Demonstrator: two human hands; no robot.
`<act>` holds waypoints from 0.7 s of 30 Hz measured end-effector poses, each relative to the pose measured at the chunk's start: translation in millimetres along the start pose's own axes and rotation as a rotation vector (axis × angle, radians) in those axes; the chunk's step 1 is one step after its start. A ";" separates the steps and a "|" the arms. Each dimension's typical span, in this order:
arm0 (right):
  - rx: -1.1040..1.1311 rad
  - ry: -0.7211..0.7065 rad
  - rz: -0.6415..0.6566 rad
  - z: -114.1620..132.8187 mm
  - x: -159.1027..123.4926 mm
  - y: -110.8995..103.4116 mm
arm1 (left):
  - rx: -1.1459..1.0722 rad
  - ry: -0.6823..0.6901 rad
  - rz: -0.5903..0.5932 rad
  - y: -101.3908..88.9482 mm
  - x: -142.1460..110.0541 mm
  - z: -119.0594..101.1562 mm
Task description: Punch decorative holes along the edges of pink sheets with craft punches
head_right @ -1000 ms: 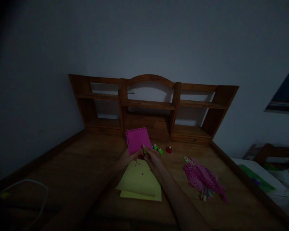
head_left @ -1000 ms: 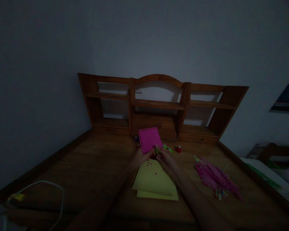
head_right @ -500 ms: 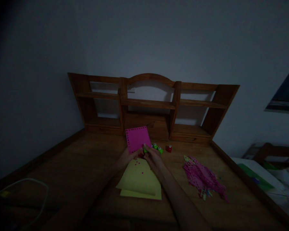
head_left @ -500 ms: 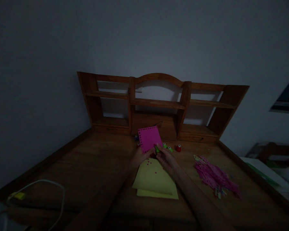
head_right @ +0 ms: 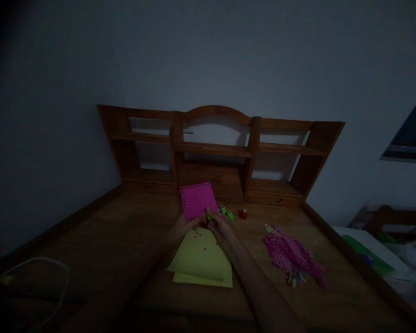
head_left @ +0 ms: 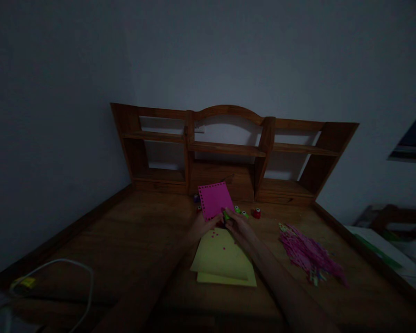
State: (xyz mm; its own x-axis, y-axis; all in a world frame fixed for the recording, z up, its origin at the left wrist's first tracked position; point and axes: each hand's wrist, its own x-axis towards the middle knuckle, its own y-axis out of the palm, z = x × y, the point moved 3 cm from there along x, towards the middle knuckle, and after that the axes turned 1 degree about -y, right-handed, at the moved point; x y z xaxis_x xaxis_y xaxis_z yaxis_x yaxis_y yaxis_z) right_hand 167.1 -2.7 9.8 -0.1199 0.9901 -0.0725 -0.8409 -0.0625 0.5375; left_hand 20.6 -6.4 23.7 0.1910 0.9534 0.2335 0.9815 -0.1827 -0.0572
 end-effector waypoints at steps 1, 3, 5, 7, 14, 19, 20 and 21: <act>-0.007 -0.004 0.005 1.2 -0.8 0.8 | 0.003 -0.004 -0.004 0.2 -0.4 -0.2; -0.027 -0.018 0.012 4.0 -2.8 2.7 | 0.009 -0.002 -0.007 0.5 -1.2 -1.1; -0.054 -0.040 0.017 6.8 -4.8 4.3 | 0.017 0.007 -0.006 0.8 -1.7 -2.0; -0.078 -0.062 0.015 8.6 -6.2 5.0 | 0.033 0.009 0.003 1.0 -1.8 -2.3; -0.073 -0.063 -0.002 8.0 -6.8 3.0 | 0.051 -0.004 0.017 1.8 -2.2 -2.4; -0.050 -0.057 -0.044 6.9 -5.3 -0.1 | 0.013 0.030 0.065 4.9 -3.7 -10.3; -0.042 -0.056 -0.053 7.0 -5.1 -0.4 | -0.006 0.047 0.068 5.5 -4.1 -12.3; -0.030 -0.053 -0.056 6.9 -5.0 -0.3 | -0.024 0.063 0.068 6.0 -4.3 -13.9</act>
State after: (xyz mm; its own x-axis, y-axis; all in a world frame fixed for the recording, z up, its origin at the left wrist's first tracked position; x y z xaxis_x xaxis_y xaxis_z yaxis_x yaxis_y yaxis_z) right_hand 171.7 -6.8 15.9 -0.0446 0.9974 -0.0570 -0.8613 -0.0095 0.5080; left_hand 25.8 -14.9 35.9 0.2569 0.9218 0.2902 0.9661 -0.2529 -0.0518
